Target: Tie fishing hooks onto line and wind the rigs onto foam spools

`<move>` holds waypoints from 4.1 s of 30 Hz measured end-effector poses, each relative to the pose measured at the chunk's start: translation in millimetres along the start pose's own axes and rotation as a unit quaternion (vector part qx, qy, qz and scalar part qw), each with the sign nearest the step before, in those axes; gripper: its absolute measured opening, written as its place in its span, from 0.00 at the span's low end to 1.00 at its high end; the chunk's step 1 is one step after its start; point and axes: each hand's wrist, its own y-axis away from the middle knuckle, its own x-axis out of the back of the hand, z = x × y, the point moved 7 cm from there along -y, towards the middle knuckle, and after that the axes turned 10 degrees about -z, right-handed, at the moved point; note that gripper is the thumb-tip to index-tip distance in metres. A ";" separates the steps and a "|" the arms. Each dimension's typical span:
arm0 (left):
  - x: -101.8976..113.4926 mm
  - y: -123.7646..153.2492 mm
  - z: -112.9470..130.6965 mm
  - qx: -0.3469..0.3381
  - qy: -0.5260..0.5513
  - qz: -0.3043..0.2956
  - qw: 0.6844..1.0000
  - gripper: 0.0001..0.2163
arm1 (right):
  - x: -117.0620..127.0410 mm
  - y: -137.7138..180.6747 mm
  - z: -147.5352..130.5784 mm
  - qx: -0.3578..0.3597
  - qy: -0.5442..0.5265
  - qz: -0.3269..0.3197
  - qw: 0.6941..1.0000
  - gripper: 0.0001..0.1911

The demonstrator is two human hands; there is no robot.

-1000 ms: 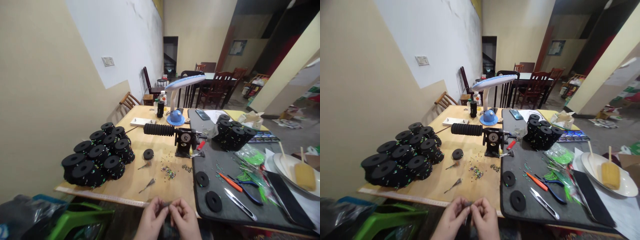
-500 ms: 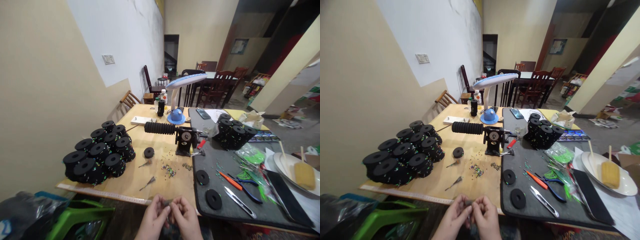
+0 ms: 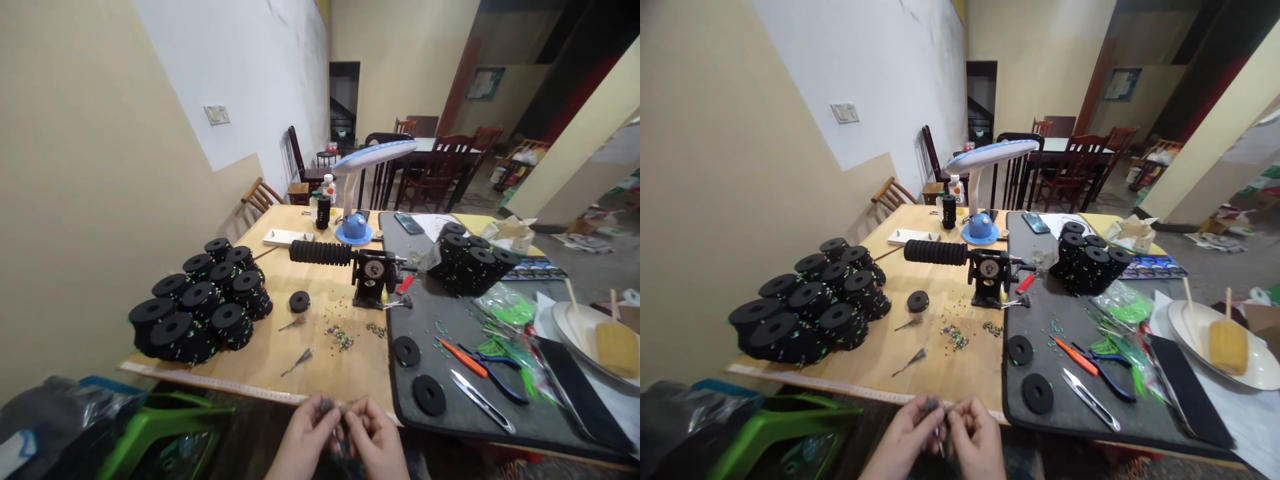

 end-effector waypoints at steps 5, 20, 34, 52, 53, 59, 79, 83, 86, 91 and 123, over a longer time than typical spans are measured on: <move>7.2 -2.9 -14.7 0.009 0.003 0.005 1.000 0.23 | -0.6 6.4 1.9 -0.011 0.017 0.005 1.000 0.28; 0.6 4.4 -4.6 0.004 0.026 -0.011 1.000 0.18 | -1.1 1.0 -3.3 -0.035 -0.013 -0.004 0.999 0.28; -9.5 11.2 -1.6 0.031 0.112 -0.005 0.993 0.18 | 1.9 2.6 4.4 -0.021 -0.003 0.000 1.000 0.28; -5.3 11.5 -2.9 0.002 0.031 0.000 1.000 0.18 | 3.1 10.0 7.0 -0.016 -0.020 0.001 1.000 0.27; -4.3 11.3 -1.9 -0.002 0.021 0.006 1.000 0.19 | 2.8 10.5 7.7 -0.018 -0.018 -0.005 1.000 0.28; -2.1 9.4 -1.0 -0.004 0.004 0.016 1.000 0.20 | 1.4 10.5 15.0 -0.029 -0.008 -0.018 0.999 0.29; -6.6 12.0 14.8 -0.071 -0.089 -0.008 0.993 0.14 | -2.1 8.4 4.0 -0.067 0.002 -0.021 0.998 0.33; -7.9 13.7 16.6 -0.092 -0.126 -0.013 0.988 0.11 | -2.4 7.8 -0.1 -0.076 0.001 -0.021 0.997 0.33; -7.8 13.9 13.9 -0.103 -0.163 -0.020 0.981 0.10 | -3.6 6.6 -1.6 -0.073 -0.009 -0.026 0.997 0.33; -5.8 13.3 8.0 -0.118 -0.195 -0.026 0.973 0.09 | -5.7 5.7 -2.2 -0.068 -0.028 -0.031 0.997 0.32; -15.9 10.1 8.5 -0.019 -0.125 -0.019 0.992 0.04 | 5.5 6.4 -0.3 -0.031 -0.037 0.004 0.999 0.29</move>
